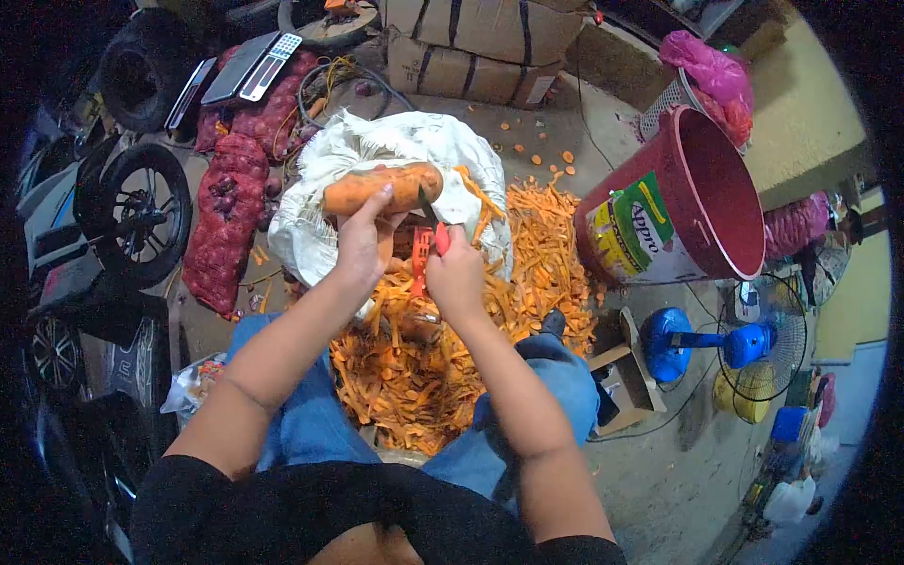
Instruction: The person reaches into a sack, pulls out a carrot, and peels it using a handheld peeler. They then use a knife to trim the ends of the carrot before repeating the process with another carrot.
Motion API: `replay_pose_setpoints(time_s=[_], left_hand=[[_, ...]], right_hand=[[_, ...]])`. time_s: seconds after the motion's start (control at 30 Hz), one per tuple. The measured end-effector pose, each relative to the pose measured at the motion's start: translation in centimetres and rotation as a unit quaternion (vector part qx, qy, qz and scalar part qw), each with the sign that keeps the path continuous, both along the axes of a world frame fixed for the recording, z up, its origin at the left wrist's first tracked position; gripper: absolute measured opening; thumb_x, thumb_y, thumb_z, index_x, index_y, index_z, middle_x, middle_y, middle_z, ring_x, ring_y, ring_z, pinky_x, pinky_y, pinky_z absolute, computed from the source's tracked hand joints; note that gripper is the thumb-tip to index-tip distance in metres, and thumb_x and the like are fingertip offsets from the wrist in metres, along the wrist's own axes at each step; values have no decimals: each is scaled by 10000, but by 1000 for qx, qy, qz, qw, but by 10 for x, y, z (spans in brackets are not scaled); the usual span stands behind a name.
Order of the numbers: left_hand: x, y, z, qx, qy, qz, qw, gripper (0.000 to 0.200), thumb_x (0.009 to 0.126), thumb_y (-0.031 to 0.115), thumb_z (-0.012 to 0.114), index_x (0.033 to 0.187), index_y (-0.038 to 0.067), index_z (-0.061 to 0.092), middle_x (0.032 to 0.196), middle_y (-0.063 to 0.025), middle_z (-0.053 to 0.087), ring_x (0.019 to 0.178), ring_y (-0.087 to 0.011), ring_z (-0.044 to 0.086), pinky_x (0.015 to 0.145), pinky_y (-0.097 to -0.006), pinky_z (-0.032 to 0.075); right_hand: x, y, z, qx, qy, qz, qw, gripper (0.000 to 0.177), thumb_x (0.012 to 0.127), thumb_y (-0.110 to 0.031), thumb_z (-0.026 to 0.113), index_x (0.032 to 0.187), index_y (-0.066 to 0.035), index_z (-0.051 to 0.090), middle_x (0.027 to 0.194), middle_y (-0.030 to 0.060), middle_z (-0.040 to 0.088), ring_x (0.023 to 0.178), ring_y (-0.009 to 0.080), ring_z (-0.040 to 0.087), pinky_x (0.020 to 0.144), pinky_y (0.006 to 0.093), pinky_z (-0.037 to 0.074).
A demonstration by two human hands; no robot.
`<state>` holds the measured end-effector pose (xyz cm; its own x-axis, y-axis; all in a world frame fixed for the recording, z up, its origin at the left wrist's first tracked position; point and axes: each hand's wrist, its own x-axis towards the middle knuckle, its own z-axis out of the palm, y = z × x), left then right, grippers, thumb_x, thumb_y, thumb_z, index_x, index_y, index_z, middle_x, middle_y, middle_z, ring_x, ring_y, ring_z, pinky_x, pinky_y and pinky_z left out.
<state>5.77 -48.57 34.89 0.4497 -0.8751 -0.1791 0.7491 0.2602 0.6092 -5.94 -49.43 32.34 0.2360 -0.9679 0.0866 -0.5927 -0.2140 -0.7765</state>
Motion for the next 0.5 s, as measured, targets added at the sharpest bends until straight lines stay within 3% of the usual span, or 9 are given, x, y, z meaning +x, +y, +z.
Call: replay_pose_setpoints(time_s=[0.13, 0.4, 0.5], left_hand=[[-14, 1, 6, -49, -45, 57, 996, 423, 684, -28, 556, 1048, 38, 352, 1024, -82, 432, 913, -180, 466, 771, -293, 418], [-23, 2, -2, -68, -188, 50, 979, 396, 651, -19, 598, 985, 45, 394, 1057, -95, 405, 972, -162, 409, 821, -263, 357], [-25, 7, 0, -72, -324, 71, 941, 367, 643, -25, 597, 941, 54, 398, 1057, -102, 410, 996, -178, 401, 840, -269, 338]], right_hand=[[6, -6, 3, 10, -66, -37, 997, 117, 641, -56, 465, 721, 22, 433, 613, 235, 502, 605, 402, 488, 559, 444, 380], [4, -13, -8, -19, -23, -48, 998, 119, 640, -55, 465, 721, 28, 440, 606, 248, 500, 621, 401, 496, 575, 445, 384], [3, -18, -19, -8, -21, -61, 998, 124, 642, -60, 469, 725, 29, 443, 614, 246, 509, 634, 398, 501, 585, 441, 388]])
